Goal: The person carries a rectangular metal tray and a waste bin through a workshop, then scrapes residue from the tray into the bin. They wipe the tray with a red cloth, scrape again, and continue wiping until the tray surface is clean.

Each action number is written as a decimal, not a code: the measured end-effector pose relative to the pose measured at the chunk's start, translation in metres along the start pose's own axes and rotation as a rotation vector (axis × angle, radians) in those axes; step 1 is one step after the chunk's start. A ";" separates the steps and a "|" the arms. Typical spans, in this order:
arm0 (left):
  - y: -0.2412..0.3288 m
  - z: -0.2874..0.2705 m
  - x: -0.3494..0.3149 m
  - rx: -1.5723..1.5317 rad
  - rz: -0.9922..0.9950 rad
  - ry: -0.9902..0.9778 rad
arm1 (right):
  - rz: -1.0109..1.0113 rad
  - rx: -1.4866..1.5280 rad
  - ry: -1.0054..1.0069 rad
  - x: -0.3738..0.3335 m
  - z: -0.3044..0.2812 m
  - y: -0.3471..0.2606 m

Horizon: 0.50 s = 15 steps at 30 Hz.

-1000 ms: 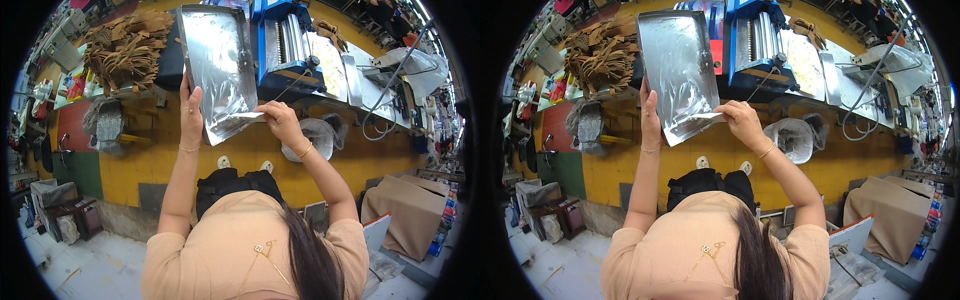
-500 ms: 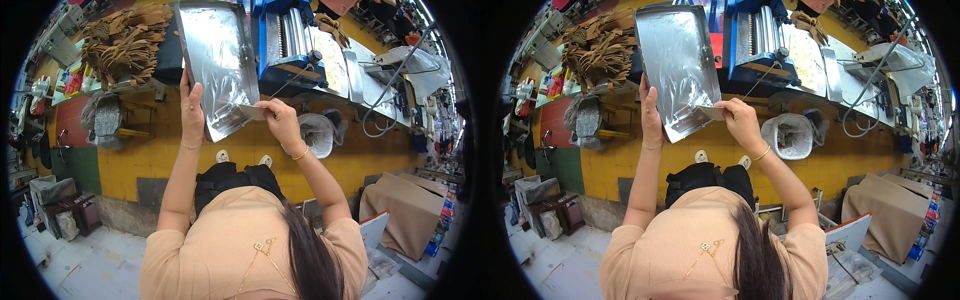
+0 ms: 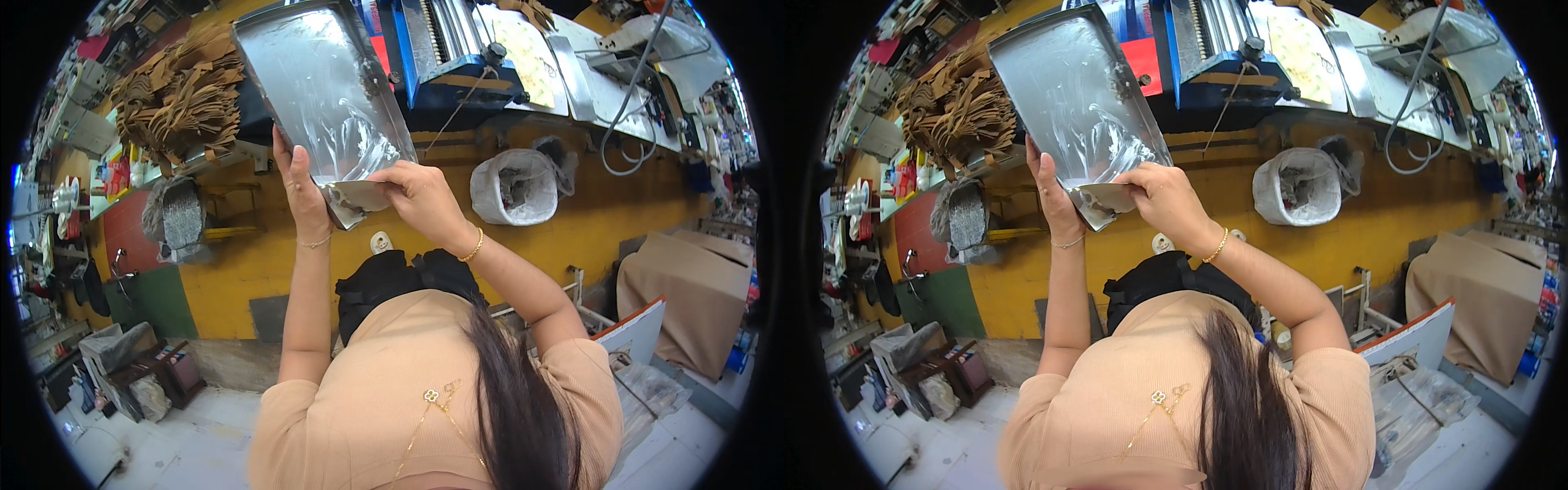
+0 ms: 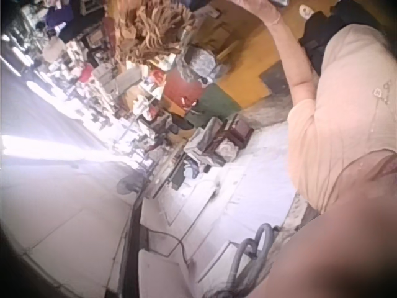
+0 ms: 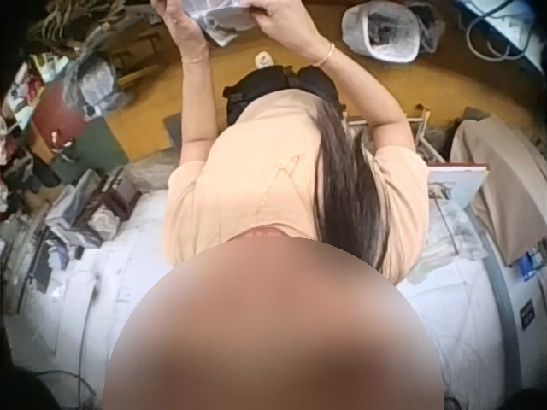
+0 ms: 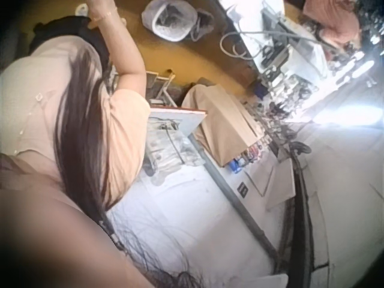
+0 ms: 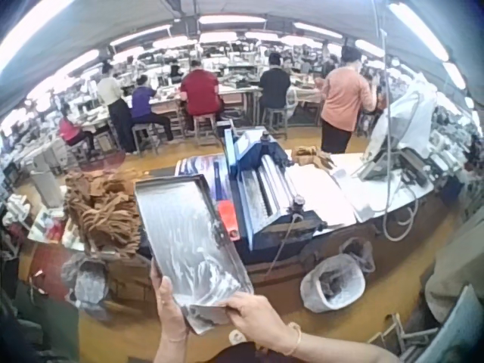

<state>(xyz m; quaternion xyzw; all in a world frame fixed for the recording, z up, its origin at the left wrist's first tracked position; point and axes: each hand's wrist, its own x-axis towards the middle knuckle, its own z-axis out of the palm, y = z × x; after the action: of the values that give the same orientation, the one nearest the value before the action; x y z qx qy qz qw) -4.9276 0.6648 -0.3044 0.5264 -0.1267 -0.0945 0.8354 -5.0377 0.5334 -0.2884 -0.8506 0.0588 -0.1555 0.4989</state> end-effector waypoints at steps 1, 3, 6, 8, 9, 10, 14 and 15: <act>0.000 -0.001 0.000 0.027 0.014 -0.006 | 0.008 0.003 -0.019 0.001 0.001 -0.001; -0.001 -0.002 -0.001 0.074 0.024 0.010 | 0.004 -0.001 -0.051 0.004 0.001 -0.003; 0.000 -0.003 0.000 0.049 -0.013 0.011 | 0.083 0.054 -0.070 0.009 0.001 -0.002; 0.001 -0.001 0.000 -0.033 -0.041 0.005 | 0.054 0.024 -0.057 0.013 -0.002 0.000; 0.003 0.000 0.000 -0.079 -0.064 0.006 | 0.021 0.009 -0.040 0.015 -0.004 0.001; 0.005 0.002 0.000 -0.110 -0.072 -0.005 | -0.029 -0.061 -0.025 0.017 -0.006 0.001; 0.013 0.006 -0.001 -0.193 -0.126 -0.052 | -0.277 -0.382 0.020 0.017 -0.017 0.005; 0.014 0.007 -0.001 -0.211 -0.129 -0.072 | -0.302 -0.392 0.012 0.015 -0.019 0.005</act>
<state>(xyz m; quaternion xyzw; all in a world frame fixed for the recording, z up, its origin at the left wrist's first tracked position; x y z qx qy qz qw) -4.9306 0.6653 -0.2893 0.4387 -0.1117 -0.1796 0.8734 -5.0290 0.5118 -0.2810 -0.9293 -0.0371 -0.2188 0.2952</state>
